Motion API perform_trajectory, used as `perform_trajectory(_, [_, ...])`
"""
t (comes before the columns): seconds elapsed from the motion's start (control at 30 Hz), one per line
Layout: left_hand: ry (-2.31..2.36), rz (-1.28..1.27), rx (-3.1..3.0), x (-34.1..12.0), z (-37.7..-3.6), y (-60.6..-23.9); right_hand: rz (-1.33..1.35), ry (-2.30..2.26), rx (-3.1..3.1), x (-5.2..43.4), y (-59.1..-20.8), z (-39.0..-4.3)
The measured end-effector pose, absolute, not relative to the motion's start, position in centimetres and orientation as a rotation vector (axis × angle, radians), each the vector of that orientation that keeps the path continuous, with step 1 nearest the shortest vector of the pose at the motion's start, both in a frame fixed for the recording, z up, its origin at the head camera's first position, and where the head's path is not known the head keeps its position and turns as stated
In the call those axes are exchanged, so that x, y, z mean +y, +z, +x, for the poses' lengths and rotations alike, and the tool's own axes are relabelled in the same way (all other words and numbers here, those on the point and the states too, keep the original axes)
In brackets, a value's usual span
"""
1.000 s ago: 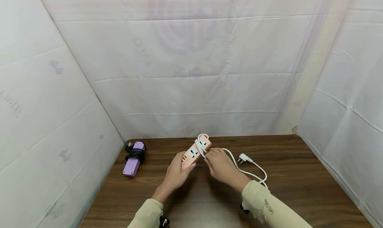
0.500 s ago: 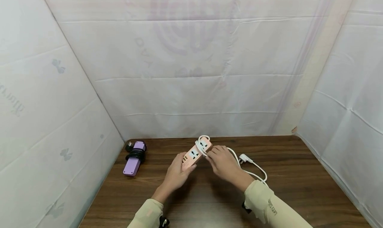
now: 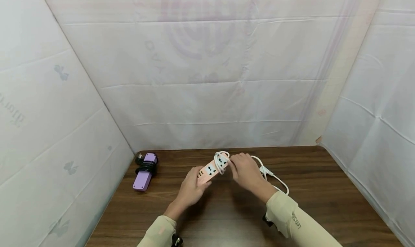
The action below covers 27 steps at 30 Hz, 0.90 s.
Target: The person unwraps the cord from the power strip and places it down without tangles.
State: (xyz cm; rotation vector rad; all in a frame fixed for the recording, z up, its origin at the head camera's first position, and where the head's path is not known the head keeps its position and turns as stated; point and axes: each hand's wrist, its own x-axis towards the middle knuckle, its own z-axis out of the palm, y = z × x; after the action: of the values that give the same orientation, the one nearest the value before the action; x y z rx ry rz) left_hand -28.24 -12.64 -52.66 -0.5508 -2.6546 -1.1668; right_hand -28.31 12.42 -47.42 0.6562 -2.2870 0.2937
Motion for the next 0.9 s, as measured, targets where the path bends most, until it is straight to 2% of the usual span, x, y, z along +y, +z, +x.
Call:
perform_trajectory(0.5, [-1.212,-0.546,-2.608,-13.0,-27.7,-52.7,0.420,0.409,-2.537,15.0,-48.2,-28.4])
perform_trajectory(0.9, [-1.283,-0.490,-2.568,-13.0,-27.9,-52.5,0.473,0.435,-2.868,17.6,-49.5,-27.0])
